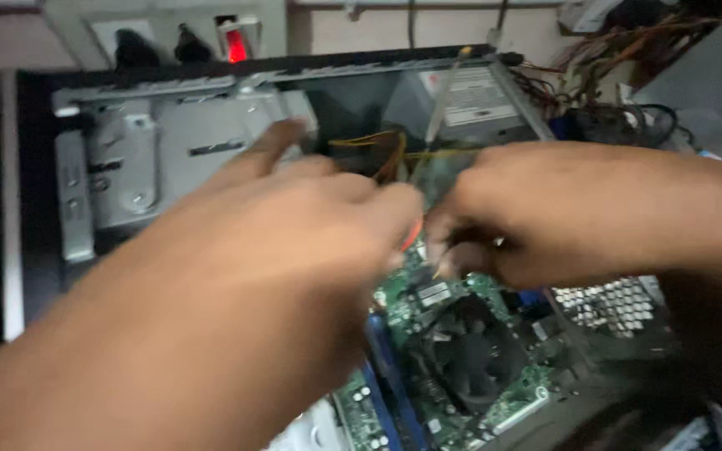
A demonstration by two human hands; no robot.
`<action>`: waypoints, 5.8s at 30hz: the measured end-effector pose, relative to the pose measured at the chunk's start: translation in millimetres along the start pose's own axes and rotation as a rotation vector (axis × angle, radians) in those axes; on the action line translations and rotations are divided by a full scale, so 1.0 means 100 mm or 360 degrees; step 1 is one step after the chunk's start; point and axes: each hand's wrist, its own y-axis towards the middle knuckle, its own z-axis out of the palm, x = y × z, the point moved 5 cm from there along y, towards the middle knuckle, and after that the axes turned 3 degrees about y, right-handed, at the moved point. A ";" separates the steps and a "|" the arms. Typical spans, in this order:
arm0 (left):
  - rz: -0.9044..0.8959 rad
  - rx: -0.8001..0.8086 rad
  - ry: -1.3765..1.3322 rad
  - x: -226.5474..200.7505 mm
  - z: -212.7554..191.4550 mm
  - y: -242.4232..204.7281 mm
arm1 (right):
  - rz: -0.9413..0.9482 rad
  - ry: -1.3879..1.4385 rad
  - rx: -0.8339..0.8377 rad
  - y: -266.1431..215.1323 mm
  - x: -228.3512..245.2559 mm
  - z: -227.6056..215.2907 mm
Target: The person works inside an open desktop computer case, routing and connecting internal cables to the motherboard and drive bay. They then use a screwdriver to tighten screws on the rear panel of the case.
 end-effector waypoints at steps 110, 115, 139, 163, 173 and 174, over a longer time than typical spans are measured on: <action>-0.0016 0.0396 -0.0099 0.50 0.44 0.12 | -0.0451 -0.0288 -0.0183 0.41 -0.33 1.08; -0.0199 0.0483 -0.0171 0.46 0.42 0.13 | -0.0435 -0.0226 -0.0214 0.37 -0.34 1.06; -0.0668 0.0736 -0.0003 0.03 0.18 0.25 | -0.0500 -0.0195 -0.0248 0.33 -0.32 1.00; -0.0211 0.0224 -0.0278 -0.12 -0.08 0.16 | -0.0526 -0.0298 -0.0382 0.29 -0.06 0.87; -0.0190 -0.0084 -0.0256 0.02 -0.17 0.15 | -0.0549 -0.0304 -0.0416 0.11 -0.02 0.76; -0.0211 -0.0157 -0.0209 0.07 -0.18 0.17 | -0.0553 -0.0235 -0.0431 0.10 -0.07 0.77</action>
